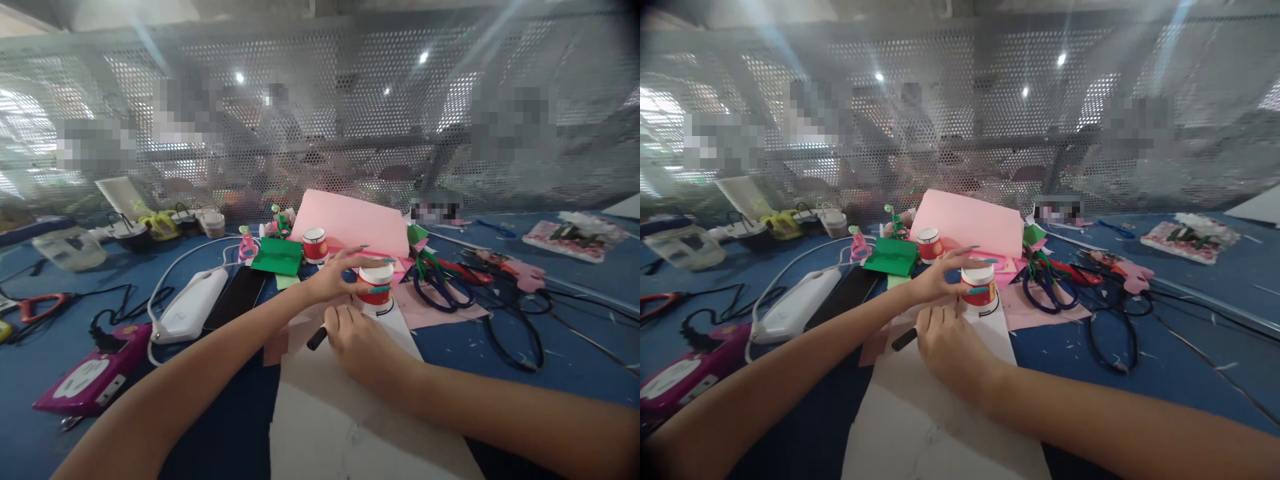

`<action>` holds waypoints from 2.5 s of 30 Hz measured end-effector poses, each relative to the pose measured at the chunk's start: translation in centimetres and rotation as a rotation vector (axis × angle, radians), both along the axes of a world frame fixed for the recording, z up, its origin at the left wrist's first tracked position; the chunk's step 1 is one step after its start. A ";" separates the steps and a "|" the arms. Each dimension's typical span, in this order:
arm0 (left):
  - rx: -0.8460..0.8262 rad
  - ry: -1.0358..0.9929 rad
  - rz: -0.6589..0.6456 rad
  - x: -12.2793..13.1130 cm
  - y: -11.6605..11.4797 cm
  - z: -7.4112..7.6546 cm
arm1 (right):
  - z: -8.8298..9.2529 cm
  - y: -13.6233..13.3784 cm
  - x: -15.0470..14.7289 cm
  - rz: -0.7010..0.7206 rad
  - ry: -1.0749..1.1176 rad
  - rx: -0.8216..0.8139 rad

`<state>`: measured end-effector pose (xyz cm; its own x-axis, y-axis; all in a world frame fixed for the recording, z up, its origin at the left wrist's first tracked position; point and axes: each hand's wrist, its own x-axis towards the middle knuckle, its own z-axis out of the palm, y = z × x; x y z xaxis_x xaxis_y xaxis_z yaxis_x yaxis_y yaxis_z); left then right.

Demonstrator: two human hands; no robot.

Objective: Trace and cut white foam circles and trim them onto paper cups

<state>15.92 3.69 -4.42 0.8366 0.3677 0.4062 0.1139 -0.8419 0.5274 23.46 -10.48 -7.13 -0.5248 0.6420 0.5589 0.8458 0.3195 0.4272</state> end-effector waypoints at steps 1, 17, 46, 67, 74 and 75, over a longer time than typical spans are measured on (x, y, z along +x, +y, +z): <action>0.002 -0.002 0.006 0.0 -0.1 0.0 | 0.1 -0.3 0.1 0.022 -0.007 -0.018; -0.009 -0.032 -0.033 0.1 -0.1 0.0 | 1.1 -4.3 6.3 0.317 0.046 -0.118; -0.041 -0.026 -0.016 0.1 -0.3 -0.2 | 0.5 0.7 3.5 0.229 -0.063 -0.067; -0.013 -0.040 -0.035 0.1 -0.2 -0.2 | 1.3 -1.9 14.4 0.109 1.346 -0.116; 0.162 0.030 0.174 0.1 -0.7 0.1 | 2.3 6.3 14.2 0.096 1.894 -0.389; 0.172 0.039 0.186 0.1 -0.8 0.2 | 2.2 7.3 13.9 0.112 1.885 -0.456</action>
<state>16.00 2.89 -4.26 0.7772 0.4454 0.4445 0.2933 -0.8814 0.3703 37.37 -3.18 -4.89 0.4125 0.8904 0.1926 0.0183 0.2032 -0.9790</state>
